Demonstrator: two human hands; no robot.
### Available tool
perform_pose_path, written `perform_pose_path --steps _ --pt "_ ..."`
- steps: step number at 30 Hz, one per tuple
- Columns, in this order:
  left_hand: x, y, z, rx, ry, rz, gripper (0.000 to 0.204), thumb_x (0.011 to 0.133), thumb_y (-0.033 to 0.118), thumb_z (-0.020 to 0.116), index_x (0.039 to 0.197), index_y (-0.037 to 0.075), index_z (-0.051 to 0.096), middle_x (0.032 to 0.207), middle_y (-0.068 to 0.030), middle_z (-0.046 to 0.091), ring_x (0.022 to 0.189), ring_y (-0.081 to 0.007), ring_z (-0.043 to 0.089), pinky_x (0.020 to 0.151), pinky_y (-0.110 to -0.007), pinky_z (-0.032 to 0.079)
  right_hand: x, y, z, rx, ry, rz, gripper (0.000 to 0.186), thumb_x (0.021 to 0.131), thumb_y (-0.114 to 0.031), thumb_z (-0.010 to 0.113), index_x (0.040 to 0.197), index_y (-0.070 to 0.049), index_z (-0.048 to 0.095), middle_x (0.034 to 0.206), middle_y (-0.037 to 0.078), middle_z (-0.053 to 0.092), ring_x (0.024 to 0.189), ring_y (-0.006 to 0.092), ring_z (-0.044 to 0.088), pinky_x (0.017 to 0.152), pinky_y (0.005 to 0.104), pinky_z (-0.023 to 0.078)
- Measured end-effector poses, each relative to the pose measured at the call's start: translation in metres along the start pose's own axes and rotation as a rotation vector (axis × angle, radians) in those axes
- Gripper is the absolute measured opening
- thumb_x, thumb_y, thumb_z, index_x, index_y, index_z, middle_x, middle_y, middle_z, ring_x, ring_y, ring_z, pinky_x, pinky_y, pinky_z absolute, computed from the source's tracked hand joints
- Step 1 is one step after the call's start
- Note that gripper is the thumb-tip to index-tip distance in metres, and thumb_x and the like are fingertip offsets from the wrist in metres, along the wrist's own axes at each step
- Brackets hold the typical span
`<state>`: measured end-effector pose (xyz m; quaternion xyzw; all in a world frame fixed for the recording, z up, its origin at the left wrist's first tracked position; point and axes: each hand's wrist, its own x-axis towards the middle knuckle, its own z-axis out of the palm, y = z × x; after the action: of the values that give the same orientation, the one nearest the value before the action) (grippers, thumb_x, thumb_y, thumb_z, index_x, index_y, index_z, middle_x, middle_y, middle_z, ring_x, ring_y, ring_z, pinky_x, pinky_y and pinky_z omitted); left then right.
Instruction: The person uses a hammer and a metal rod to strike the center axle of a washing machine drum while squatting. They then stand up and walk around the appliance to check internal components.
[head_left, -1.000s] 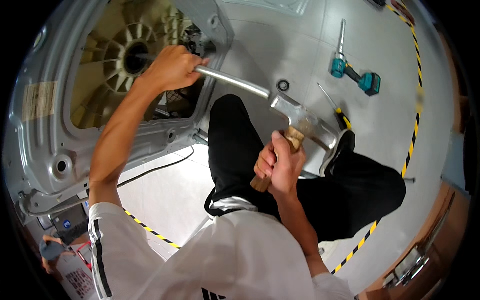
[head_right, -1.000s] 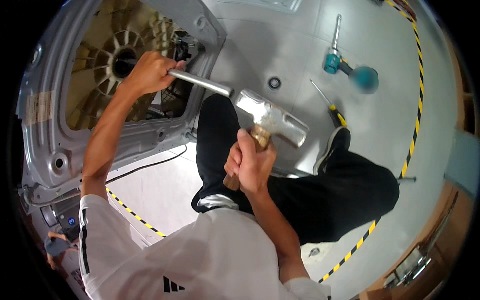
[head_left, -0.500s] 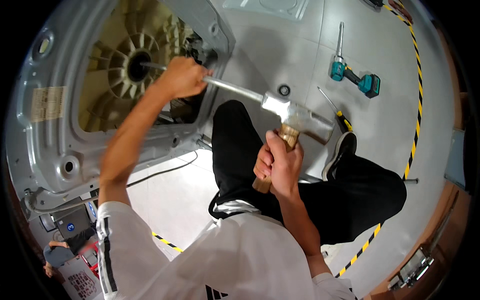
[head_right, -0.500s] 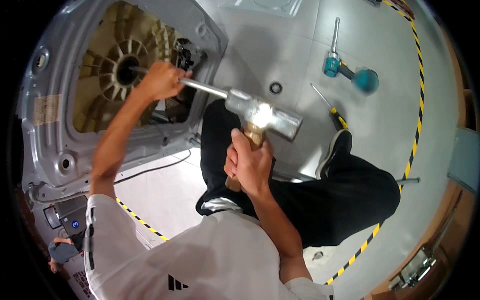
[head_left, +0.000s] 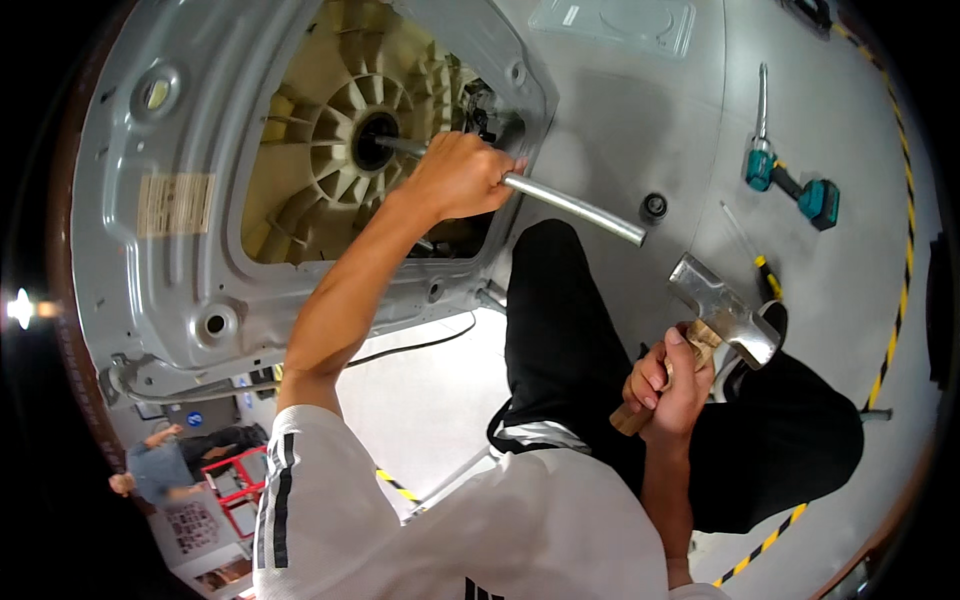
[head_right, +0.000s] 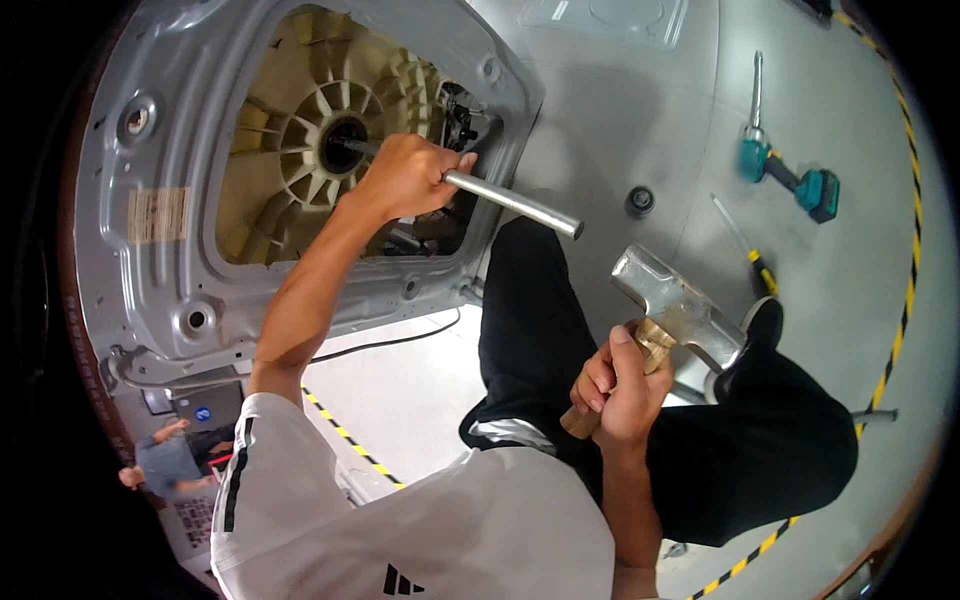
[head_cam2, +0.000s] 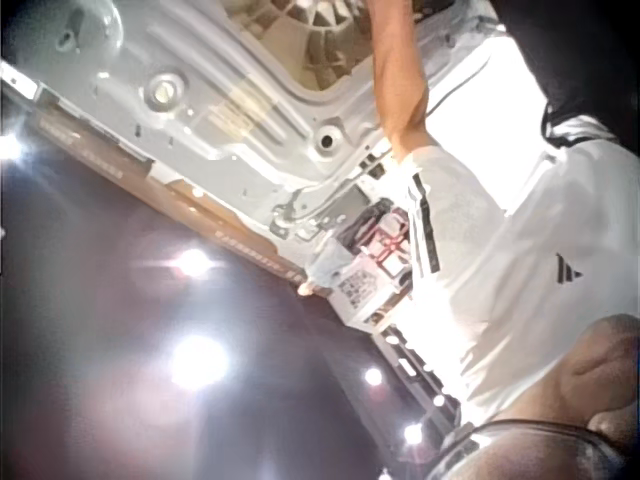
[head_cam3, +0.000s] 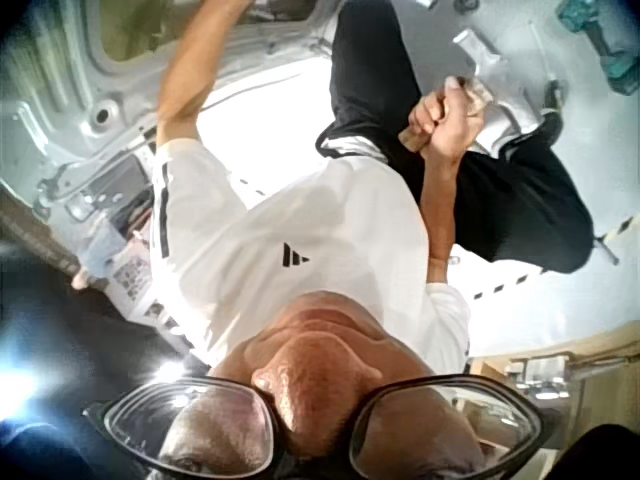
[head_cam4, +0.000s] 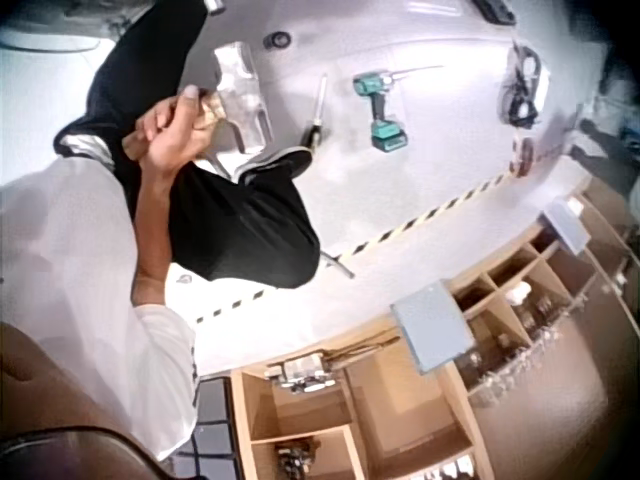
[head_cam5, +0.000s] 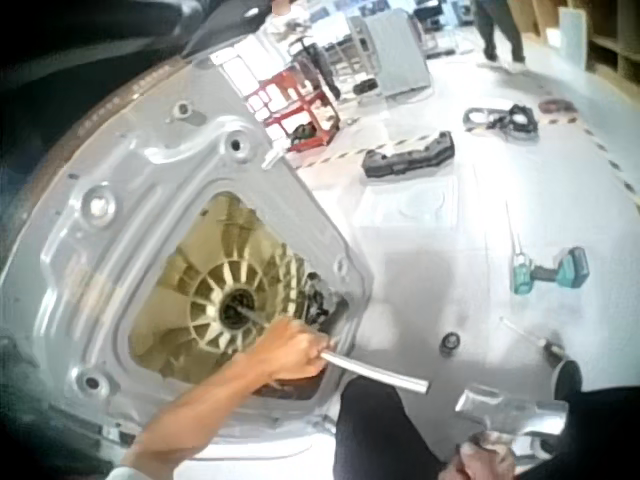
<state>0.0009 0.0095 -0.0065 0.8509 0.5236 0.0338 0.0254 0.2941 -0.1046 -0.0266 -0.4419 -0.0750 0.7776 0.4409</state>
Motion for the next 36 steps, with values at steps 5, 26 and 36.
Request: perform_pose_path --steps 5,26,36 --pt "0.017 0.015 0.003 -0.008 0.051 0.006 0.036 0.079 0.014 0.065 0.048 0.002 0.05 0.044 -0.0144 0.043 0.038 -0.032 0.04 0.039 -0.038 0.032 -0.001 -0.005 -0.008 -0.003 0.033 0.029 0.014 0.086 -0.015 0.052 0.086 -0.004 0.043 0.047 0.0 0.033 0.033 0.0078 0.032 0.034 0.0237 0.029" --pt "0.034 -0.005 0.01 0.064 -0.046 -0.174 0.035 0.08 0.019 0.063 0.051 0.004 0.052 0.045 -0.0146 0.042 0.04 -0.0321 0.04 0.041 -0.041 0.031 0.023 -0.025 -0.028 0.006 0.168 0.031 0.016 0.085 -0.016 0.051 0.09 -0.004 0.043 0.046 0.0 0.031 0.031 0.0069 0.032 0.03 0.0217 0.03" --pt "0.026 -0.008 0.015 0.05 -0.087 -0.126 0.014 0.076 0.016 0.062 0.066 0.007 0.066 0.049 -0.0133 0.052 0.048 -0.0328 0.052 0.05 -0.041 0.042 0.032 -0.027 0.005 -0.073 0.039 -0.011 0.016 0.088 -0.017 0.053 0.086 -0.004 0.044 0.048 0.0 0.037 0.032 0.0067 0.034 0.032 0.0216 0.03"
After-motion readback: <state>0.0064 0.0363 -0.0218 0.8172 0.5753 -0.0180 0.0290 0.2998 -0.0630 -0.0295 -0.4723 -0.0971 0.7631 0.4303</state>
